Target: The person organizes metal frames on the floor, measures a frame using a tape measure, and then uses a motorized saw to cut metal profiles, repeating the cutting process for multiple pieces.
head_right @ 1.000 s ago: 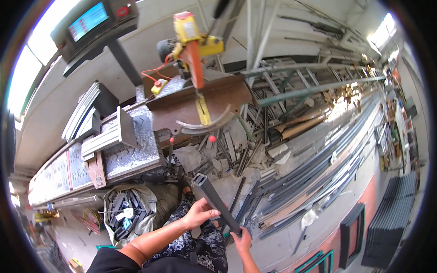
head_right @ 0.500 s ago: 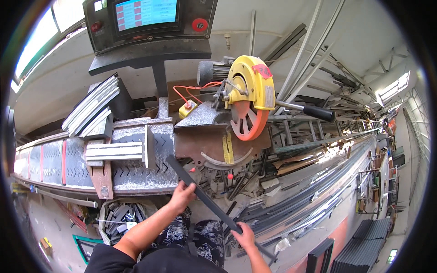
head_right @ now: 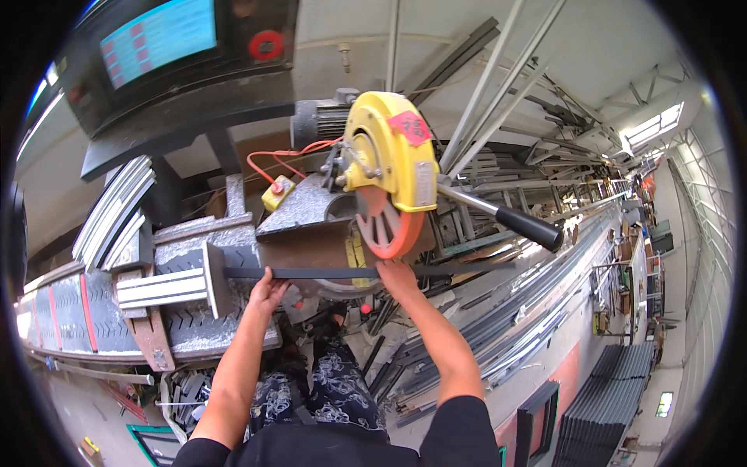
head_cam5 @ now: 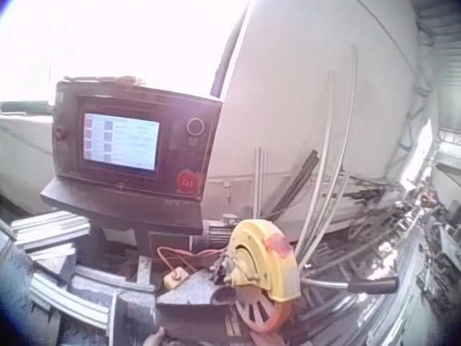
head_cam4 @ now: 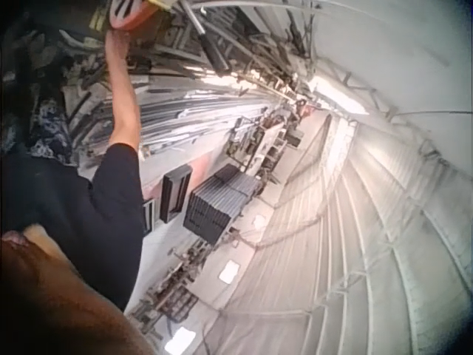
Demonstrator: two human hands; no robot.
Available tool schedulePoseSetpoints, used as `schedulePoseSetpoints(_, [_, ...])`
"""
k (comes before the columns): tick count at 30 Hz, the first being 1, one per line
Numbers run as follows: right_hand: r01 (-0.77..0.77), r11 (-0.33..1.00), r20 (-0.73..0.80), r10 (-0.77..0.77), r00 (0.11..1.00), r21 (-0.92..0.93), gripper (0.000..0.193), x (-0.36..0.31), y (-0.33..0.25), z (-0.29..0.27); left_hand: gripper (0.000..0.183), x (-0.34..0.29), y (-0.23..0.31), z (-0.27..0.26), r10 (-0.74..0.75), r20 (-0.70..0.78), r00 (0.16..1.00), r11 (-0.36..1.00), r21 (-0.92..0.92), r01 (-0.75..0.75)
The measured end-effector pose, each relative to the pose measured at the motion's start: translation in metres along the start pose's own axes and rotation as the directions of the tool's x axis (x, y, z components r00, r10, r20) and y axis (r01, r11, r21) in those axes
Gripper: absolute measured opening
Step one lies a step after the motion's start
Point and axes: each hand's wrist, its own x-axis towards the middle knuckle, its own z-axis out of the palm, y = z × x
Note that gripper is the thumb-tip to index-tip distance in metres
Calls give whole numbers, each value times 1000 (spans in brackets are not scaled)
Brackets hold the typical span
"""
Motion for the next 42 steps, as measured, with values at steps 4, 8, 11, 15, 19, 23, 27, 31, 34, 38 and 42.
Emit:
schedulePoseSetpoints(4, [7,982,-846,-167,506,-190,34,61,0,-49,37,21,8,13,26,-141,990,1000,-2,-26])
schedulePoseSetpoints(8, [52,972,-953,-234,191,-228,21,80,-5,-62,38,23,6,19,83,-178,981,993,-64,-96])
schedulePoseSetpoints(11, [162,987,-944,-57,326,-4,21,86,-3,-50,36,26,6,24,105,-168,980,991,-65,-117])
schedulePoseSetpoints(15, [84,959,-935,-282,215,-270,24,83,3,-38,33,24,7,29,124,-258,958,991,-12,-132])
schedulePoseSetpoints(19, [120,950,-774,-304,556,-287,27,68,3,-40,32,23,5,34,122,-268,956,989,-47,-139])
schedulePoseSetpoints(23, [182,930,-775,-366,514,-319,26,72,8,-42,33,25,6,31,116,-284,952,990,-48,-135])
schedulePoseSetpoints(27, [160,877,-830,-481,283,-454,16,85,16,-39,34,27,6,26,110,-264,958,991,-46,-126])
schedulePoseSetpoints(31, [207,869,-856,-485,177,-450,14,82,24,-39,36,21,0,19,134,-206,969,989,-39,-145])
schedulePoseSetpoints(34, [46,795,-754,-590,288,-605,28,78,28,-41,38,10,-8,15,187,-88,978,980,-47,-192])
schedulePoseSetpoints(38, [62,786,-743,-604,289,-615,32,81,25,-45,40,-16,-19,12,238,-58,970,971,1,-238])
schedulePoseSetpoints(42, [326,836,-749,-543,380,-441,25,74,23,-51,41,-39,-28,16,281,-30,959,959,-19,-282])
